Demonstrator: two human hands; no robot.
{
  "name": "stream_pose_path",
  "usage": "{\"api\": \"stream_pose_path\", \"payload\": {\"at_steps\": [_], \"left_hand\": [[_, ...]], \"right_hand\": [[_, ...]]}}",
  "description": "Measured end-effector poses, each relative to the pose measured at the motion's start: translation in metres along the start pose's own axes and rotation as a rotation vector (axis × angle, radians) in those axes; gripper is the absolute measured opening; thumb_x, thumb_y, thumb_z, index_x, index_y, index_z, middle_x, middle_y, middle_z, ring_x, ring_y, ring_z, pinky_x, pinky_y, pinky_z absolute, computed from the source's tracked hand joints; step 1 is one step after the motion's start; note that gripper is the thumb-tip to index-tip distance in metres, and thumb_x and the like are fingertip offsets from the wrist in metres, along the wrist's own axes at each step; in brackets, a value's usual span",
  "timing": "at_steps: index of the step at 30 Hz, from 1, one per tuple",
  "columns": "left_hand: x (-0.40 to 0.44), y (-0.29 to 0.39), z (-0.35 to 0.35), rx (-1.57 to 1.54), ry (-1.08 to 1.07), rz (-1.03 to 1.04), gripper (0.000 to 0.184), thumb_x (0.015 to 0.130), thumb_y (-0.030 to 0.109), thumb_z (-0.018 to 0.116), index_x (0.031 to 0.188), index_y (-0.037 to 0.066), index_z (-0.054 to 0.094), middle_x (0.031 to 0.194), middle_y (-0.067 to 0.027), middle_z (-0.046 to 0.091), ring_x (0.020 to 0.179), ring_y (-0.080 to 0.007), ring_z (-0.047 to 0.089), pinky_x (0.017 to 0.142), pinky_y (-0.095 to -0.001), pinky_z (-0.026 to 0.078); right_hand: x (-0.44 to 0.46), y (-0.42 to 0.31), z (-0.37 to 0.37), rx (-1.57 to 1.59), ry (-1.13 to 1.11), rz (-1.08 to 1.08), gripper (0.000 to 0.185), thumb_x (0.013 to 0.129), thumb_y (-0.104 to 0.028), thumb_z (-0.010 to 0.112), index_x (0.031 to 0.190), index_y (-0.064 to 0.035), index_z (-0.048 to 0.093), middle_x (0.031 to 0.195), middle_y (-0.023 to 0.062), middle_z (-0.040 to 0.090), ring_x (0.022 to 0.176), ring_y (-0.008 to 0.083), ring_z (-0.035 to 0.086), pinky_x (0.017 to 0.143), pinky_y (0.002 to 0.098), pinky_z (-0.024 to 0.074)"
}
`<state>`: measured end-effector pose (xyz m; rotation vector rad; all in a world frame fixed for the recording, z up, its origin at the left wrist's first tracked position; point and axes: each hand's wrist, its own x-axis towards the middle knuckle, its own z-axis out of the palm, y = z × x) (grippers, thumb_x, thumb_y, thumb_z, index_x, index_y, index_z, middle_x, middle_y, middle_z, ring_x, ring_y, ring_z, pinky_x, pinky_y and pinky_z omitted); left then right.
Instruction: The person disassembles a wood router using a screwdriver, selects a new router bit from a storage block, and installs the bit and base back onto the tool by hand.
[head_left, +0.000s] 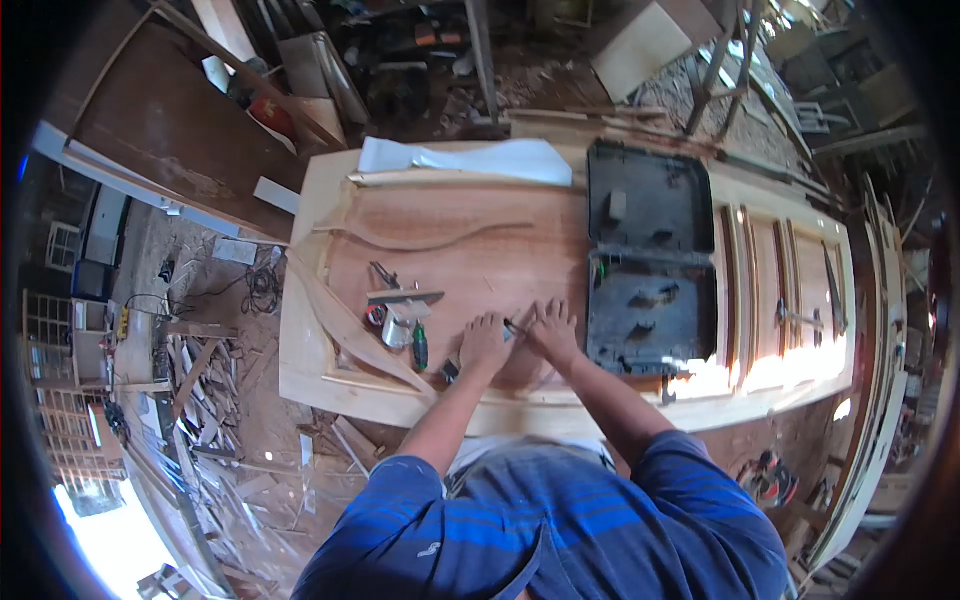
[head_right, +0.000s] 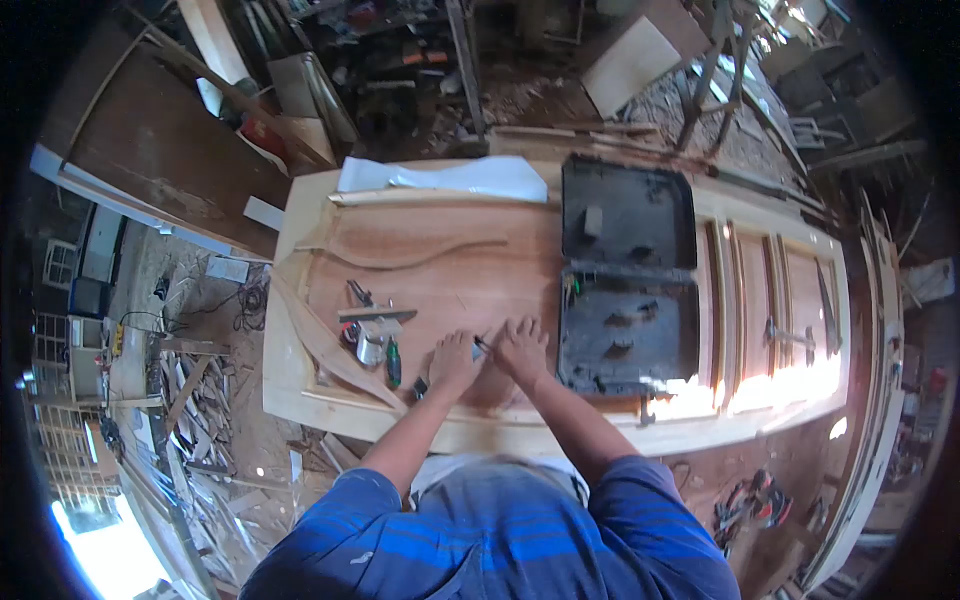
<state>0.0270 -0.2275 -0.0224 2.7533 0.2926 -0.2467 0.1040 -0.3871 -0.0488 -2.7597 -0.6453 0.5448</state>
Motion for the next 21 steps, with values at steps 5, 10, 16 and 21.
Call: {"api": "stream_pose_path", "payload": {"at_steps": [5,10,16,21], "left_hand": [[0.003,-0.002,0.002,0.004,-0.014,-0.007,0.051,0.092,0.041,0.075,0.127,0.007,0.059,0.126,-0.0145,0.065,0.122,-0.0341,0.061,0.106,-0.0482,0.047],[0.001,-0.004,-0.003,-0.056,-0.052,-0.017,0.053,0.093,0.043,0.074,0.127,0.006,0.059,0.128,-0.0161,0.065,0.123,-0.0352,0.06,0.108,-0.0489,0.046],[0.006,-0.002,-0.003,-0.06,-0.034,-0.037,0.06,0.091,0.046,0.076,0.131,0.004,0.059,0.131,-0.0168,0.064,0.124,-0.0376,0.06,0.109,-0.0501,0.045],[-0.01,0.01,-0.015,-0.109,-0.177,-0.08,0.065,0.093,0.051,0.073,0.135,0.004,0.058,0.138,-0.0172,0.062,0.131,-0.0373,0.057,0.114,-0.0505,0.042]], "right_hand": [[-0.002,0.004,0.024,-0.032,0.008,-0.043,0.088,0.088,-0.042,0.076,0.157,-0.0028,0.039,0.158,0.0367,0.035,0.15,0.0582,0.03,0.116,0.0765,0.0318],[-0.006,-0.003,0.01,-0.007,-0.041,-0.024,0.088,0.088,-0.043,0.075,0.158,-0.0044,0.039,0.161,0.0317,0.035,0.152,0.0536,0.031,0.118,0.0758,0.0302],[-0.006,-0.002,0.009,-0.062,0.011,-0.052,0.079,0.09,-0.034,0.073,0.156,-0.0035,0.043,0.16,0.0277,0.041,0.151,0.0468,0.037,0.117,0.0756,0.0319],[-0.031,0.007,0.008,0.026,0.023,-0.122,0.078,0.098,-0.033,0.063,0.163,-0.0005,0.035,0.168,0.029,0.033,0.158,0.0465,0.026,0.124,0.0697,0.0255]]}}
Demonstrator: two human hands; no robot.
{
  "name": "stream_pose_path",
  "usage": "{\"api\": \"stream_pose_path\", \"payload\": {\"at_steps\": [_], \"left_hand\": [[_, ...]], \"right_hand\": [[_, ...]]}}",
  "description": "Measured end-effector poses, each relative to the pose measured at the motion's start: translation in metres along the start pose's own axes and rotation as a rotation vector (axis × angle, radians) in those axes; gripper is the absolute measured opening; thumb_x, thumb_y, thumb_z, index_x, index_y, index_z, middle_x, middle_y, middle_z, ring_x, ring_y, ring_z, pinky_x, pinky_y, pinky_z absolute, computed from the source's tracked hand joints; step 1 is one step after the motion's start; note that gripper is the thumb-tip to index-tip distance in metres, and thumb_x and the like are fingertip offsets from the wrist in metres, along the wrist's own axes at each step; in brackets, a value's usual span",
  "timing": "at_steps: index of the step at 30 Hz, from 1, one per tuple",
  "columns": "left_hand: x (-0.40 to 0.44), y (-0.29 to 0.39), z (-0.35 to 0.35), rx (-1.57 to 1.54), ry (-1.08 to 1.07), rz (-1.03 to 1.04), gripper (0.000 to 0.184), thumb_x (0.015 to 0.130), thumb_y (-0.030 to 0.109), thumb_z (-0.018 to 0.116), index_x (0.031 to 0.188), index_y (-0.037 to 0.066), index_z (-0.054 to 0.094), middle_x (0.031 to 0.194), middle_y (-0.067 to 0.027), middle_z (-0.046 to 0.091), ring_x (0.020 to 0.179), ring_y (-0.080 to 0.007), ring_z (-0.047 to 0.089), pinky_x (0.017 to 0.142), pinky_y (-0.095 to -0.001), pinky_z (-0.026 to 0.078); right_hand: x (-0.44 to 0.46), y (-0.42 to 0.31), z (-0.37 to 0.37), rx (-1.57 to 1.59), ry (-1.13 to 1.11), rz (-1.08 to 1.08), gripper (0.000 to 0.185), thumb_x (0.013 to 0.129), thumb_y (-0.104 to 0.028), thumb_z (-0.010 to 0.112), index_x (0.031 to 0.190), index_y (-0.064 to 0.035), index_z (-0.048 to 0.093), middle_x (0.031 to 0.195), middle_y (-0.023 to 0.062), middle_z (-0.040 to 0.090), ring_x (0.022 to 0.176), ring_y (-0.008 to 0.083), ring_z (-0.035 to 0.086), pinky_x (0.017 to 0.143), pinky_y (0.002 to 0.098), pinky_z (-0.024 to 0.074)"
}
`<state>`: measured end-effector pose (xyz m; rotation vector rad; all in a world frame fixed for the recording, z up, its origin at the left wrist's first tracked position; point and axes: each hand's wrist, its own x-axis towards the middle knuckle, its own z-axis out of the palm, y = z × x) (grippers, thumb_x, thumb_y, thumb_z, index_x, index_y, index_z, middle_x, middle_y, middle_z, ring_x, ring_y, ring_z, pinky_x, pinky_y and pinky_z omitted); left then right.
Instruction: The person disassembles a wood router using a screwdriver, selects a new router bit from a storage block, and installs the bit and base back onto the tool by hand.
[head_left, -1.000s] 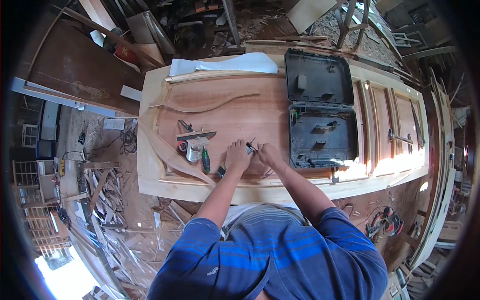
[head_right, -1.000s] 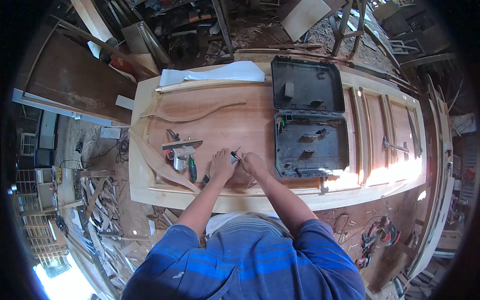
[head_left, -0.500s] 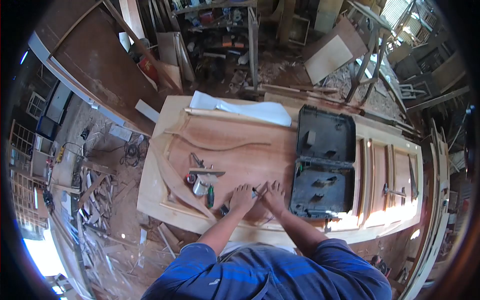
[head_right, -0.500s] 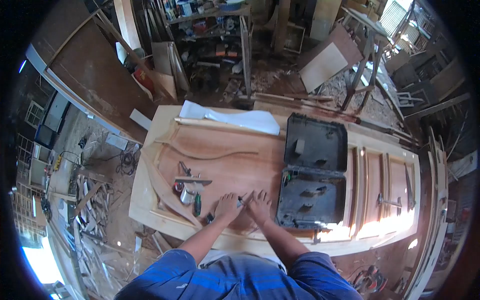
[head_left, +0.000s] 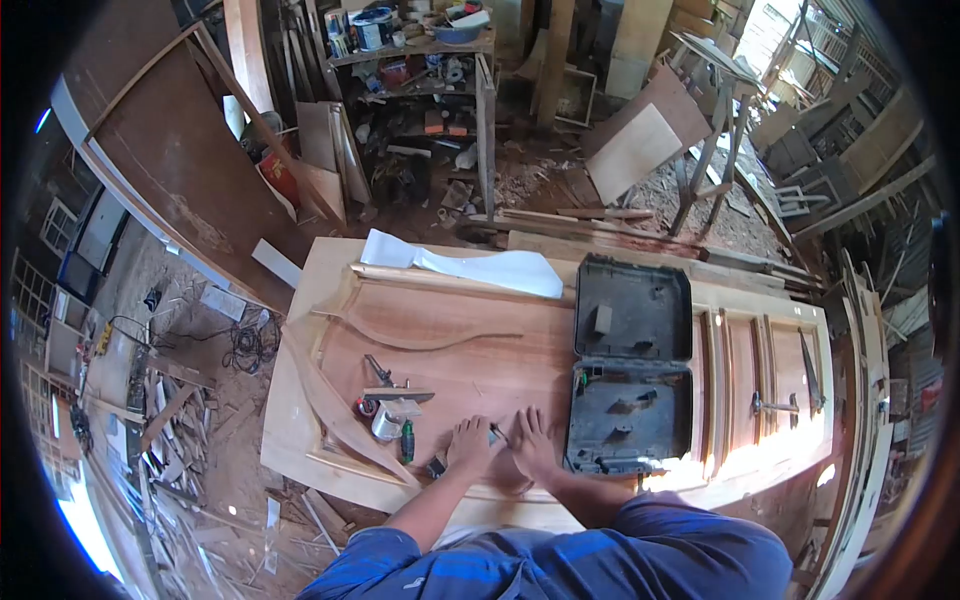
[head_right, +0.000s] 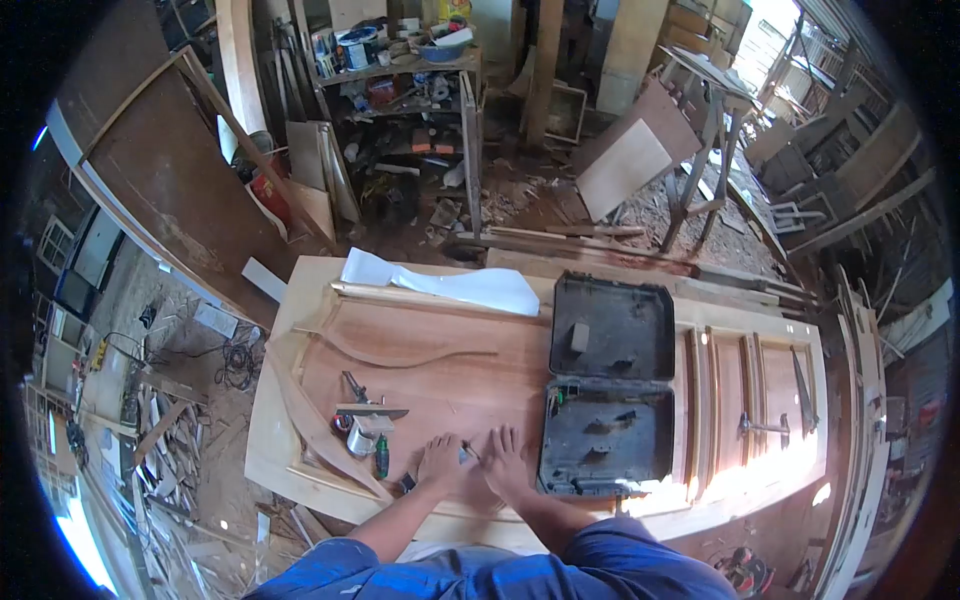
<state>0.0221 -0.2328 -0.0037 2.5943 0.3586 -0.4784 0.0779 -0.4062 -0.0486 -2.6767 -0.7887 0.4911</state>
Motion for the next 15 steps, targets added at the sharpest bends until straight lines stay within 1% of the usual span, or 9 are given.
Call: {"api": "stream_pose_path", "payload": {"at_steps": [2,3,5,7,8,9,11,14,15], "left_hand": [[0.019,-0.007,0.015,0.035,-0.098,-0.07,0.066,0.094,0.052,0.071,0.137,0.005,0.057,0.143,-0.0182,0.06,0.136,-0.0372,0.054,0.117,-0.0508,0.04],[0.034,-0.014,0.014,0.047,-0.032,-0.017,0.066,0.094,0.052,0.07,0.139,0.005,0.057,0.145,-0.0188,0.059,0.139,-0.0372,0.052,0.119,-0.0511,0.038],[0.018,-0.029,0.037,0.042,0.007,0.062,0.067,0.096,0.052,0.068,0.143,0.005,0.055,0.148,-0.0201,0.057,0.143,-0.0374,0.049,0.122,-0.0516,0.035],[0.014,-0.018,0.028,0.045,-0.038,-0.007,0.07,0.097,0.052,0.066,0.147,0.004,0.052,0.151,-0.0209,0.055,0.144,-0.0384,0.047,0.123,-0.0522,0.034],[0.01,-0.015,0.02,0.005,-0.063,-0.001,0.071,0.097,0.052,0.067,0.146,0.003,0.052,0.151,-0.0207,0.054,0.144,-0.0384,0.047,0.123,-0.0521,0.034],[0.016,-0.013,0.01,-0.024,-0.064,0.024,0.072,0.096,0.051,0.068,0.146,0.002,0.052,0.152,-0.0205,0.054,0.144,-0.0385,0.047,0.123,-0.0519,0.034],[0.017,-0.011,0.011,0.027,-0.006,0.027,0.071,0.095,0.049,0.071,0.143,0.0,0.053,0.146,-0.0193,0.057,0.139,-0.0373,0.05,0.119,-0.0511,0.037],[0.016,-0.006,0.004,0.03,0.007,0.057,0.068,0.093,0.047,0.074,0.138,0.001,0.054,0.138,-0.0176,0.059,0.132,-0.0359,0.053,0.115,-0.0507,0.039],[0.015,-0.008,0.006,0.024,0.071,0.084,0.065,0.092,0.046,0.076,0.135,0.002,0.055,0.133,-0.016,0.059,0.127,-0.0347,0.054,0.11,-0.0502,0.041]], "right_hand": [[0.005,0.028,0.036,0.216,0.148,-0.112,0.074,0.104,-0.034,0.055,0.165,0.0018,0.032,0.171,0.0292,0.028,0.161,0.0471,0.02,0.128,0.064,0.0226],[0.022,0.033,0.034,0.235,0.17,-0.129,0.071,0.107,-0.034,0.05,0.165,0.002,0.031,0.172,0.0287,0.026,0.162,0.0469,0.017,0.13,0.0608,0.0206],[0.009,0.031,0.031,0.286,0.124,-0.113,0.066,0.112,-0.035,0.041,0.166,0.0024,0.03,0.174,0.0277,0.022,0.163,0.0465,0.013,0.133,0.0545,0.0166],[0.007,0.024,0.01,0.38,0.083,-0.106,0.062,0.115,-0.035,0.035,0.164,0.0015,0.034,0.173,0.027,0.024,0.163,0.0462,0.014,0.134,0.05,0.0126],[0.008,0.025,0.013,0.402,0.099,-0.105,0.061,0.114,-0.036,0.038,0.165,-0.0017,0.036,0.174,0.026,0.023,0.163,0.0458,0.013,0.133,0.0491,0.0146],[0.008,0.024,0.008,0.421,0.09,-0.11,0.061,0.113,-0.036,0.045,0.166,-0.0063,0.037,0.175,0.0257,0.022,0.163,0.0456,0.013,0.133,0.052,0.0157],[0.003,0.016,-0.011,0.356,0.108,-0.155,0.056,0.11,-0.038,0.053,0.158,-0.0089,0.052,0.173,0.0238,0.027,0.163,0.0454,0.017,0.131,0.0554,0.0178],[-0.003,0.013,-0.027,0.19,-0.059,-0.185,0.049,0.106,-0.038,0.061,0.144,-0.0073,0.067,0.17,0.022,0.036,0.162,0.043,0.023,0.131,0.0571,0.0187],[-0.008,0.015,-0.022,0.199,0.072,-0.256,0.034,0.102,-0.031,0.067,0.122,-0.0053,0.077,0.157,0.0205,0.054,0.157,0.0397,0.036,0.127,0.0588,0.0262]]}}
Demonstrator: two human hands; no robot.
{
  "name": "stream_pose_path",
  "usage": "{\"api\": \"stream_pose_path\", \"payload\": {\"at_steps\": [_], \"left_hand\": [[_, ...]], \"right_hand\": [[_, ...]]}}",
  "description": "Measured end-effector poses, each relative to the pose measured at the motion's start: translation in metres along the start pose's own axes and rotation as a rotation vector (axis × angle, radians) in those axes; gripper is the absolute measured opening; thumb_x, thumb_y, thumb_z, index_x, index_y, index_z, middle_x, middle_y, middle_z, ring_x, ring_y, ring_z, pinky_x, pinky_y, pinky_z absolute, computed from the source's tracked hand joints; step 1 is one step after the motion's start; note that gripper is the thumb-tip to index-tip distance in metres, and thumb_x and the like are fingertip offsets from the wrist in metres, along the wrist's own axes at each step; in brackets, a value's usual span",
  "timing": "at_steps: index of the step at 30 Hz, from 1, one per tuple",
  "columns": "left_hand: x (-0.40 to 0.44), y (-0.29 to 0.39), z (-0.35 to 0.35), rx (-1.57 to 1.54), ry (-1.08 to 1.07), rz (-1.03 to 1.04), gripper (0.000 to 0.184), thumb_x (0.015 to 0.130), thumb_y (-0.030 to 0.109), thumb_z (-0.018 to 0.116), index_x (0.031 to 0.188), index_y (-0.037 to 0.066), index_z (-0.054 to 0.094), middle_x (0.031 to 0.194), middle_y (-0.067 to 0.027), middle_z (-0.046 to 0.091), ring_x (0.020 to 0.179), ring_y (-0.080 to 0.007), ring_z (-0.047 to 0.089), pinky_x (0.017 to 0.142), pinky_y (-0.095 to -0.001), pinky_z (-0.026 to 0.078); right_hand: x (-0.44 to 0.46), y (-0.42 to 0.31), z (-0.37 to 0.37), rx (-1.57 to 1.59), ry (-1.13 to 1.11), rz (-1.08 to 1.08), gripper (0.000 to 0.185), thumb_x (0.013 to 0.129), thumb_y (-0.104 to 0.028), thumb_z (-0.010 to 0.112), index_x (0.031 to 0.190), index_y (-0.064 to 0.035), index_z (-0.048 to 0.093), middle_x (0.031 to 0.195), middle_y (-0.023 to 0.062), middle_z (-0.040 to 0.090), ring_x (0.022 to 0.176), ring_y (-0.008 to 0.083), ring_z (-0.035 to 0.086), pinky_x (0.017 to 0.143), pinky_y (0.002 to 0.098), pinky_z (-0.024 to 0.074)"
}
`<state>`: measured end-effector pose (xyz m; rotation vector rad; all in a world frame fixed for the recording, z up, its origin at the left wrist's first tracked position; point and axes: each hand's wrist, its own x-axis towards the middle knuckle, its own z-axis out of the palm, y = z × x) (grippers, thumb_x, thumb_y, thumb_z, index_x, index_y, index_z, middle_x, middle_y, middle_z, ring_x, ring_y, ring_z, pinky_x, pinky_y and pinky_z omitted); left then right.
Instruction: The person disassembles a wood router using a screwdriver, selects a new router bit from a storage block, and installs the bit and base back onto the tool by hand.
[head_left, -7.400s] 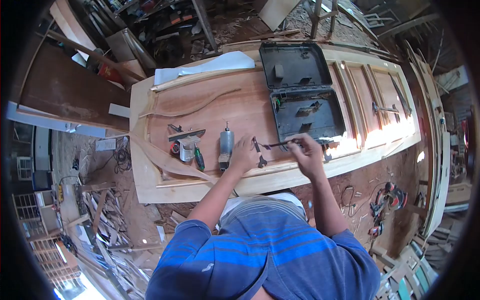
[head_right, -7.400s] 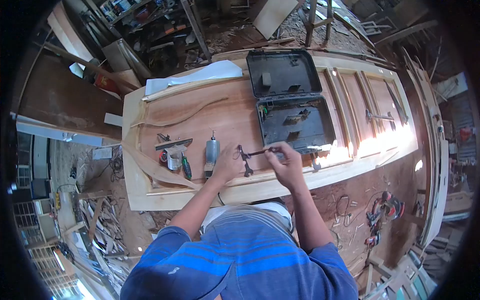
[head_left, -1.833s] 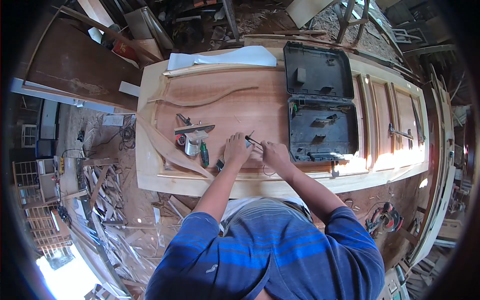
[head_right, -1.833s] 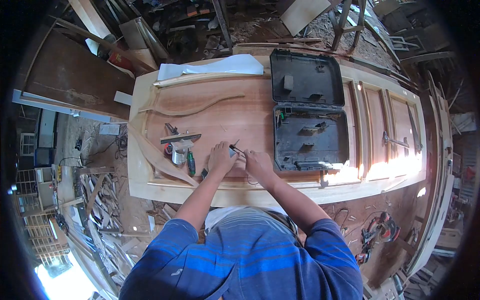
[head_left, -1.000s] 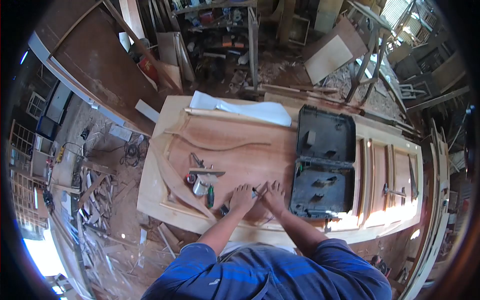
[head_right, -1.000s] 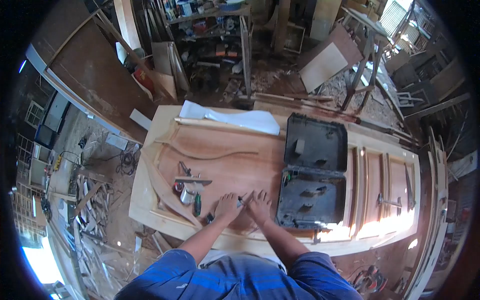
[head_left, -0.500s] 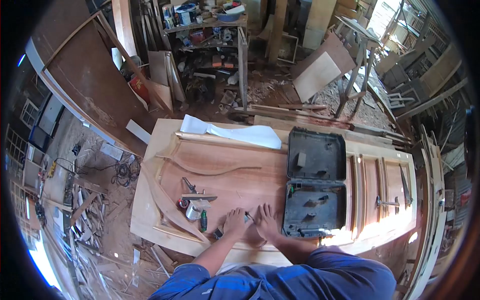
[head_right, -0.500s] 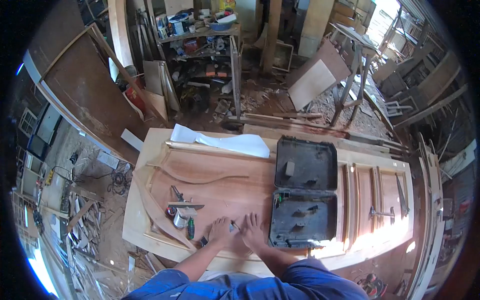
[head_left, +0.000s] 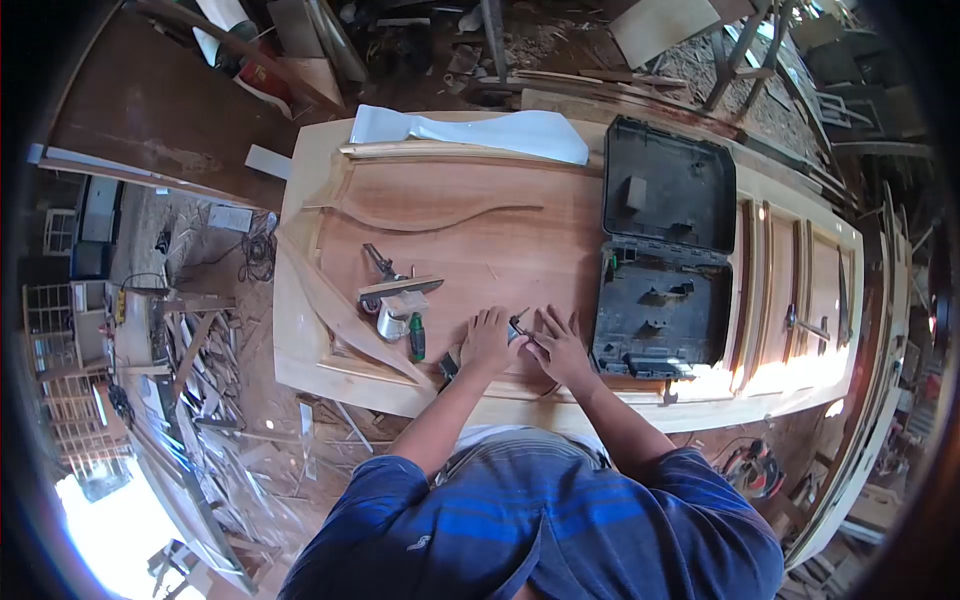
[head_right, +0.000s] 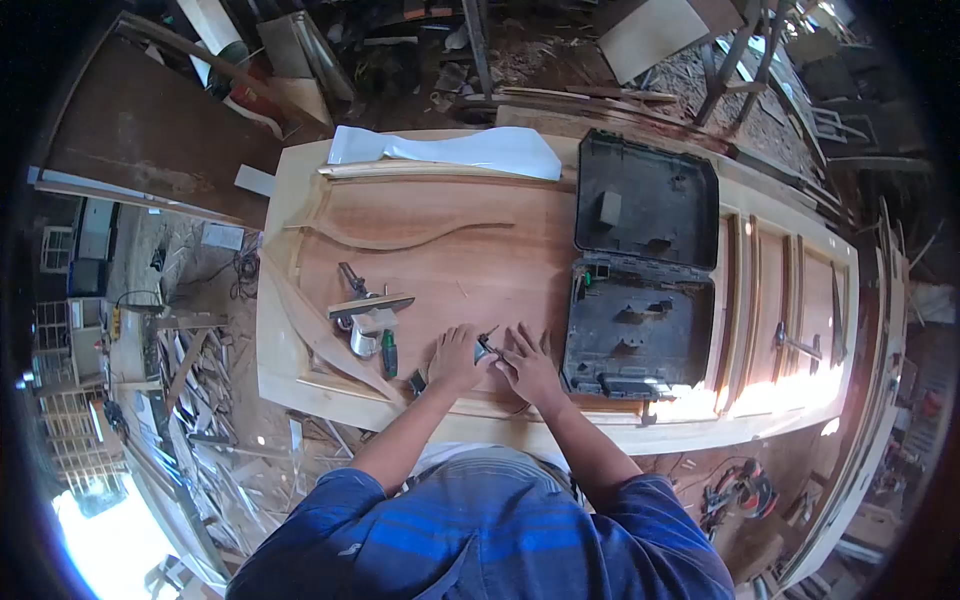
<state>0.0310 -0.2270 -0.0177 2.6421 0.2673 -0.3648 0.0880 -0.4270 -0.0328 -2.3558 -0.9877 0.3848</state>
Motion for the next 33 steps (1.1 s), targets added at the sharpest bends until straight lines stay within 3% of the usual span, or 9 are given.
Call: {"api": "stream_pose_path", "payload": {"at_steps": [3,6,9,12,18,21,24,33], "left_hand": [[0.001,0.001,0.006,0.01,0.009,0.005,0.064,0.091,0.045,0.077,0.134,0.002,0.056,0.133,-0.0156,0.059,0.126,-0.0346,0.054,0.109,-0.05,0.042],[0.0,0.0,0.006,0.042,0.014,0.015,0.066,0.089,0.045,0.079,0.134,0.003,0.055,0.133,-0.0153,0.058,0.126,-0.0344,0.054,0.107,-0.0497,0.042],[-0.003,-0.001,0.01,-0.02,-0.007,0.01,0.068,0.085,0.04,0.084,0.135,0.005,0.055,0.135,-0.0154,0.058,0.127,-0.0362,0.054,0.109,-0.05,0.042],[-0.008,0.004,0.017,-0.019,0.173,-0.002,0.07,0.083,0.037,0.086,0.137,0.006,0.054,0.136,-0.0139,0.057,0.127,-0.0363,0.054,0.108,-0.0494,0.042],[-0.006,0.005,0.007,-0.032,0.009,-0.02,0.069,0.085,0.04,0.084,0.136,0.006,0.053,0.138,-0.0139,0.054,0.127,-0.0365,0.054,0.109,-0.0504,0.043],[-0.005,0.009,0.017,-0.009,0.208,-0.071,0.07,0.083,0.038,0.086,0.136,0.005,0.054,0.139,-0.0142,0.052,0.128,-0.0375,0.053,0.108,-0.0512,0.043],[0.0,0.01,0.015,-0.007,0.033,-0.101,0.071,0.082,0.036,0.087,0.137,0.004,0.053,0.14,-0.015,0.051,0.129,-0.0386,0.052,0.109,-0.0533,0.042],[0.004,0.01,0.02,-0.102,0.095,-0.105,0.072,0.081,0.028,0.087,0.137,0.002,0.05,0.14,-0.0167,0.049,0.131,-0.0425,0.051,0.111,-0.0568,0.042]], "right_hand": [[-0.015,0.002,0.01,-0.077,0.013,0.087,0.02,0.099,-0.022,0.068,0.104,-0.0047,0.076,0.133,0.0202,0.069,0.139,0.039,0.055,0.115,0.0566,0.0422],[-0.022,-0.002,0.014,0.025,0.031,0.402,0.018,0.098,-0.02,0.066,0.09,-0.0044,0.071,0.106,0.0189,0.074,0.108,0.0403,0.069,0.093,0.0533,0.0543],[-0.017,-0.028,-0.02,-0.045,-0.017,0.419,0.019,0.098,-0.021,0.065,0.089,-0.0042,0.07,0.092,0.0192,0.073,0.087,0.0415,0.071,0.078,0.0527,0.0571],[-0.013,-0.026,-0.021,-0.071,0.01,0.276,0.02,0.099,-0.022,0.064,0.092,-0.0043,0.071,0.088,0.0187,0.073,0.082,0.0408,0.072,0.074,0.0528,0.058],[-0.005,-0.02,-0.01,-0.109,0.072,0.293,0.02,0.099,-0.022,0.064,0.09,-0.005,0.07,0.087,0.0186,0.072,0.084,0.0392,0.072,0.075,0.0516,0.0583],[-0.01,-0.023,-0.01,-0.116,0.091,0.332,0.02,0.1,-0.021,0.064,0.09,-0.0052,0.07,0.087,0.0186,0.072,0.084,0.0392,0.072,0.075,0.0515,0.0583],[-0.016,-0.025,-0.009,-0.1,0.149,0.338,0.019,0.099,-0.02,0.064,0.09,-0.0054,0.07,0.088,0.0181,0.072,0.086,0.0396,0.072,0.076,0.0517,0.0581],[-0.024,-0.028,-0.014,-0.073,0.132,0.393,0.014,0.097,-0.016,0.063,0.091,-0.0045,0.069,0.092,0.0178,0.072,0.091,0.0405,0.071,0.081,0.0519,0.0571]]}}
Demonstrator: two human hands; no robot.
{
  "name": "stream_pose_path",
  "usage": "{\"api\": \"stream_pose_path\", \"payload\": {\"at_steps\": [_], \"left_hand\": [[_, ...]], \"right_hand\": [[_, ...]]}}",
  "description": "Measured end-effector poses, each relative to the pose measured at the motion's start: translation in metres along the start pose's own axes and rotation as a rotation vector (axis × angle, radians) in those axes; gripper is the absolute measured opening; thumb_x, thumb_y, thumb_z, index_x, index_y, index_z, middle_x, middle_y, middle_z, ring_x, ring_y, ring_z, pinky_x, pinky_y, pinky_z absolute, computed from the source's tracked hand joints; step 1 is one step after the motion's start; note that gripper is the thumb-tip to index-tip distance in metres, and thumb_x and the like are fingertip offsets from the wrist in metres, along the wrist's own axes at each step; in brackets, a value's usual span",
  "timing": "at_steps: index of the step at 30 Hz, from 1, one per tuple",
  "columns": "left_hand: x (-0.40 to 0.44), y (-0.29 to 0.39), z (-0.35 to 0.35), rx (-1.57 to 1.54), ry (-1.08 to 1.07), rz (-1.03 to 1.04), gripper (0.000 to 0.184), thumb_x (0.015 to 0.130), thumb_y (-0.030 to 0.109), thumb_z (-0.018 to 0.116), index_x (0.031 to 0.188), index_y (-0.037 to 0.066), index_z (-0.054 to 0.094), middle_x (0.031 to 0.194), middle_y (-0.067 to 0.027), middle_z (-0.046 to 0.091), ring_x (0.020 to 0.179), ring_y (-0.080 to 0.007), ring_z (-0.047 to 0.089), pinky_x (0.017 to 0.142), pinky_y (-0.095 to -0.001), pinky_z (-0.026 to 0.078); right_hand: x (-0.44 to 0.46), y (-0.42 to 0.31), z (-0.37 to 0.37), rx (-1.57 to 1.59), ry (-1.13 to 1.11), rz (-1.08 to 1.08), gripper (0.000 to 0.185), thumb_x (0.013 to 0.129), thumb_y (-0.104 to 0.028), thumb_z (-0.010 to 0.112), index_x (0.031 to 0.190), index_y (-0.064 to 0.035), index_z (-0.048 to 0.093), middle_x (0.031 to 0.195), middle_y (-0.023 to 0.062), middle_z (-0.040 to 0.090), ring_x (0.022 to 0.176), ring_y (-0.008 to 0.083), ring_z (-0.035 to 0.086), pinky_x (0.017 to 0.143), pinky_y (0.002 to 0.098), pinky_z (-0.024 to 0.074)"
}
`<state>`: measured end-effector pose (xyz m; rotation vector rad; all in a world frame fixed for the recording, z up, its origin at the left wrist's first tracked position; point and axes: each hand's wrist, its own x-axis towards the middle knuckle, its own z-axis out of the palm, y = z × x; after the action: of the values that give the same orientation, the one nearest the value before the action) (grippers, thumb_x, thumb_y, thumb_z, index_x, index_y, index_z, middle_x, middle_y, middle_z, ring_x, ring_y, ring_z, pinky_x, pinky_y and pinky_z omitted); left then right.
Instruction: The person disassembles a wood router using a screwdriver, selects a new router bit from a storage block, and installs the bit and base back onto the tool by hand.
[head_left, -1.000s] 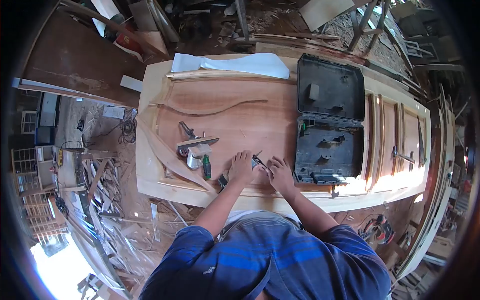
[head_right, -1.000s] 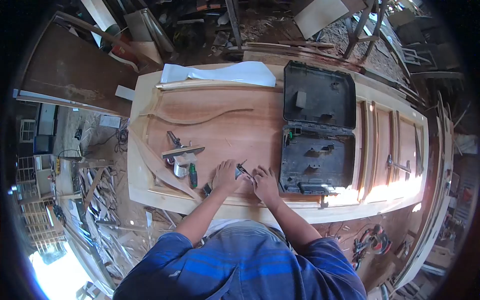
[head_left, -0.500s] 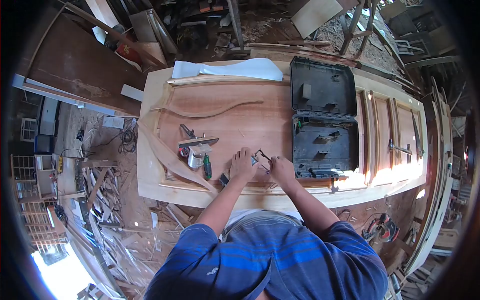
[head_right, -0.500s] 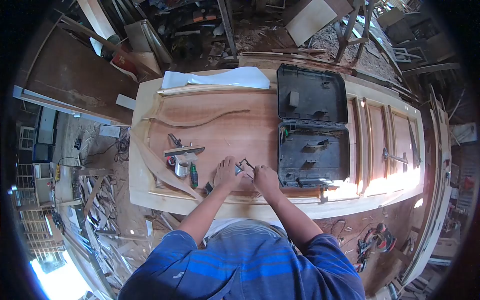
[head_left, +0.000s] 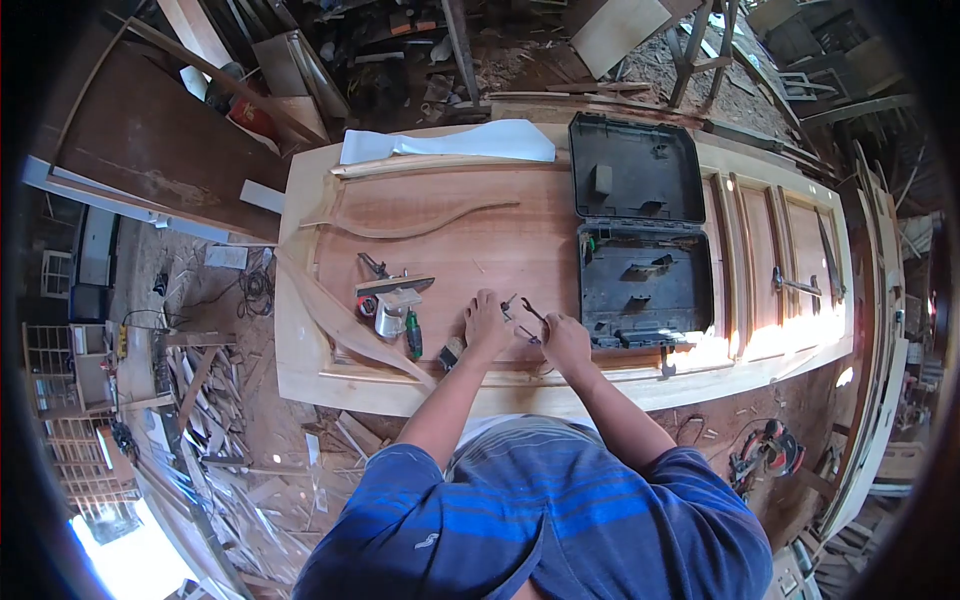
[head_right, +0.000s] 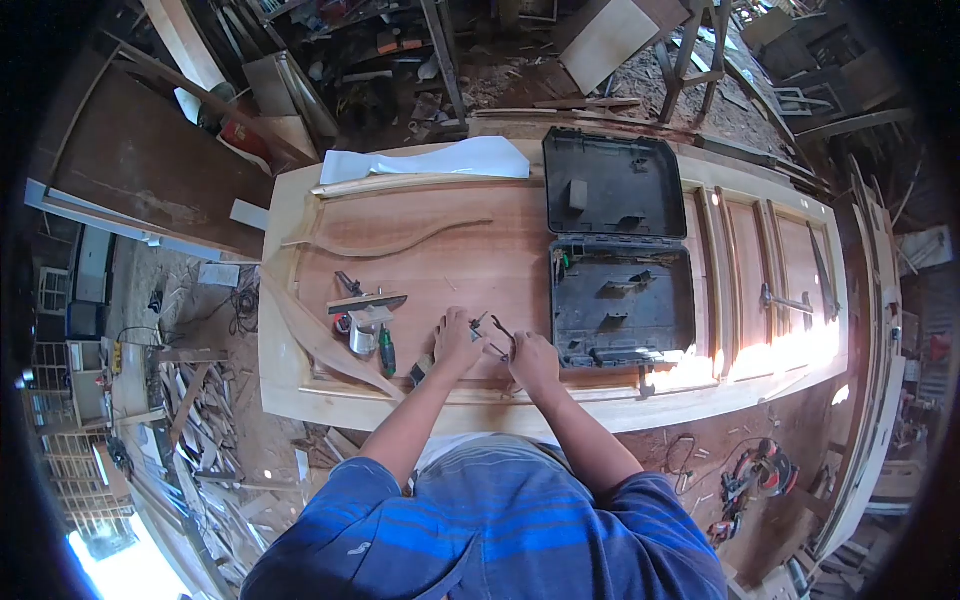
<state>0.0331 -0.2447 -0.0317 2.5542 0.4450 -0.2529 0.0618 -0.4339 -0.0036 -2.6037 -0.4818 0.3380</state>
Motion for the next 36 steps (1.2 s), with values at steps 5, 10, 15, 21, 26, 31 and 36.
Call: {"api": "stream_pose_path", "payload": {"at_steps": [5,10,15,21,26,31,36], "left_hand": [[0.003,-0.002,0.001,-0.023,-0.045,0.004,0.071,0.081,0.026,0.087,0.136,0.004,0.049,0.14,-0.0186,0.048,0.131,-0.0429,0.051,0.111,-0.0574,0.042],[0.001,-0.002,0.001,-0.055,-0.004,-0.005,0.071,0.081,0.023,0.087,0.136,0.005,0.047,0.14,-0.0192,0.048,0.129,-0.0416,0.051,0.11,-0.0572,0.042],[0.005,0.0,0.002,0.024,-0.052,0.005,0.073,0.08,0.021,0.088,0.137,0.004,0.046,0.141,-0.0187,0.047,0.13,-0.0424,0.05,0.11,-0.0574,0.041],[0.0,0.0,0.003,-0.022,0.033,-0.016,0.069,0.079,0.023,0.088,0.132,0.003,0.048,0.14,-0.0185,0.048,0.133,-0.0432,0.049,0.112,-0.0578,0.04],[0.002,-0.001,0.0,-0.078,-0.02,-0.006,0.068,0.079,0.022,0.088,0.131,0.004,0.048,0.139,-0.019,0.048,0.134,-0.0435,0.049,0.114,-0.0581,0.04],[0.004,-0.008,0.006,-0.042,-0.039,0.033,0.074,0.078,0.022,0.089,0.137,0.004,0.047,0.14,-0.0195,0.047,0.133,-0.0429,0.05,0.113,-0.0582,0.04],[-0.009,0.003,-0.011,-0.109,0.093,-0.068,0.075,0.081,0.033,0.089,0.139,0.002,0.054,0.142,-0.0207,0.049,0.132,-0.042,0.052,0.113,-0.056,0.042]], "right_hand": [[-0.003,-0.001,-0.002,0.045,0.029,0.0,0.012,0.096,-0.015,0.063,0.093,-0.0047,0.069,0.093,0.018,0.072,0.092,0.041,0.071,0.081,0.0523,0.0568],[-0.004,0.002,-0.001,0.045,0.022,-0.01,0.011,0.096,-0.014,0.063,0.095,-0.0047,0.069,0.092,0.0185,0.071,0.091,0.0409,0.07,0.081,0.0523,0.0565],[-0.003,0.003,0.005,0.059,0.037,-0.034,0.01,0.095,-0.012,0.063,0.096,-0.0039,0.069,0.094,0.0191,0.071,0.093,0.0412,0.069,0.083,0.0528,0.0557],[-0.003,0.004,0.015,0.135,0.119,-0.125,0.018,0.094,-0.009,0.062,0.111,-0.0038,0.065,0.097,0.0217,0.068,0.097,0.0429,0.068,0.084,0.054,0.055],[-0.004,-0.011,-0.007,0.123,-0.04,0.013,0.025,0.099,-0.012,0.057,0.123,-0.0045,0.06,0.09,0.0238,0.071,0.084,0.0458,0.069,0.076,0.0579,0.0548],[-0.006,0.002,0.009,0.083,-0.062,-0.037,0.031,0.101,-0.014,0.053,0.131,-0.0044,0.055,0.086,0.0244,0.072,0.076,0.0478,0.07,0.07,0.0595,0.0538],[-0.007,0.005,0.018,0.146,0.001,-0.12,0.03,0.101,-0.012,0.053,0.13,-0.0038,0.053,0.095,0.0255,0.072,0.082,0.0464,0.071,0.071,0.0588,0.0533]]}}
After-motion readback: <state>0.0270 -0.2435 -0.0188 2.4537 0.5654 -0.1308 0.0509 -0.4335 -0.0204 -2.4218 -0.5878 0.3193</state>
